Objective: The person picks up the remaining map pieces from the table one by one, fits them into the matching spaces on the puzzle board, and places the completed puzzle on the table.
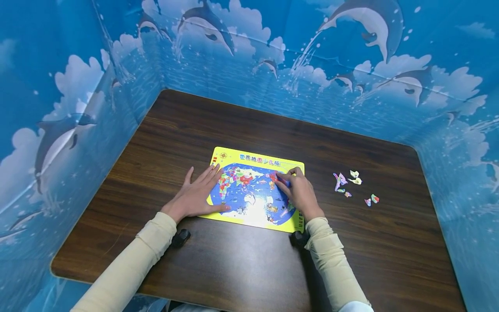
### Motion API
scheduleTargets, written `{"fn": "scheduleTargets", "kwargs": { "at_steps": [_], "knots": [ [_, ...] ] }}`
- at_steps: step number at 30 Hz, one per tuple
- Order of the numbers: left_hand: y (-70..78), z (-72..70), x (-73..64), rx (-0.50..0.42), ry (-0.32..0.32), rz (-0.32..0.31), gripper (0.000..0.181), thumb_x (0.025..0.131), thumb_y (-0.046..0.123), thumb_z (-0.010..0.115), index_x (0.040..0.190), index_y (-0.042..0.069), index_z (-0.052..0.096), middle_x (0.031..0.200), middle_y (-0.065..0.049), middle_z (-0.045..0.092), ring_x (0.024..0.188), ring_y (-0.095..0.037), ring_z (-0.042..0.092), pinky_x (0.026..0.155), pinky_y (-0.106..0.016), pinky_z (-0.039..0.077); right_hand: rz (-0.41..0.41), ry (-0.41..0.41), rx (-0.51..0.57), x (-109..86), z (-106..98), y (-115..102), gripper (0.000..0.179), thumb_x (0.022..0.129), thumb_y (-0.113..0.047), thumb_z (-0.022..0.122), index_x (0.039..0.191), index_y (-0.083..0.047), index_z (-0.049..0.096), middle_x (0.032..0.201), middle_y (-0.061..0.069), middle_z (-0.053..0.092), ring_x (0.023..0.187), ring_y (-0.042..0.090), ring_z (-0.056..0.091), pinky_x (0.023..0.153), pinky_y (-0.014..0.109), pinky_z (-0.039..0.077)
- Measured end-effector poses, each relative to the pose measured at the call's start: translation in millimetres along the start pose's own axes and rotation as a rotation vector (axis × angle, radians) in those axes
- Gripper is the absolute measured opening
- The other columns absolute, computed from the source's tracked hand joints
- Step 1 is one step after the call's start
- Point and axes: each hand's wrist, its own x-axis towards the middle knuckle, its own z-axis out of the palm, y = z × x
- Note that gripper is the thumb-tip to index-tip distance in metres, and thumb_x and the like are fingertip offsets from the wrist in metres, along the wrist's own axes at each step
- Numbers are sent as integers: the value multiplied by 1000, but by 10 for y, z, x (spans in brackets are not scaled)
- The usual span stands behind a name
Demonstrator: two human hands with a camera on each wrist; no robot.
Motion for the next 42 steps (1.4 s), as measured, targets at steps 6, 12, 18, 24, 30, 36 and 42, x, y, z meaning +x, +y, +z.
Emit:
{"fn": "scheduleTargets", "kwargs": {
  "at_steps": [6,12,18,24,30,36,42],
  "knots": [
    [-3,10,7,3,0,-7,111,74,87,41,157,20,10,163,1,1,149,-21,1,110,-64,-11,-50,46,-44,-6,38,5,42,92,-41,63,129,-21,64,107,8,49,81,22,53,62,29,44],
    [7,-14,7,-14,7,-12,111,74,86,44,157,20,10,163,1,2,149,-20,2,110,-64,-11,-93,70,-91,-33,73,4,41,94,-39,61,132,-24,62,105,9,50,74,21,55,55,27,46],
    [17,-27,0,-13,-4,-18,112,74,87,42,157,20,9,163,1,2,149,-20,2,110,-64,-11,-20,61,-17,-20,70,-36,48,94,-41,62,134,-15,60,107,12,55,81,23,55,69,36,51],
    [10,-8,-3,-11,-4,-18,112,74,87,41,157,20,9,163,1,2,149,-21,2,110,-64,-10,31,48,64,-1,53,-51,45,92,-37,66,127,-9,65,98,9,57,79,22,52,65,32,44],
    [15,-6,1,-8,2,-17,111,74,87,42,157,21,9,163,1,3,149,-21,3,110,-64,-10,38,66,106,-10,63,-19,43,92,-36,67,126,-10,66,95,7,57,78,21,52,63,30,44],
    [14,-1,2,-7,0,-16,111,74,87,42,157,21,9,163,1,2,149,-21,3,110,-64,-10,19,73,130,-25,37,19,39,92,-31,68,124,-9,67,96,6,58,78,21,53,63,31,45],
    [10,-8,-1,-5,5,-15,111,74,86,43,157,21,9,163,1,2,149,-20,2,110,-64,-10,15,78,101,-41,20,41,39,92,-30,67,124,-7,67,94,6,57,76,20,52,61,30,44]
  ]
}}
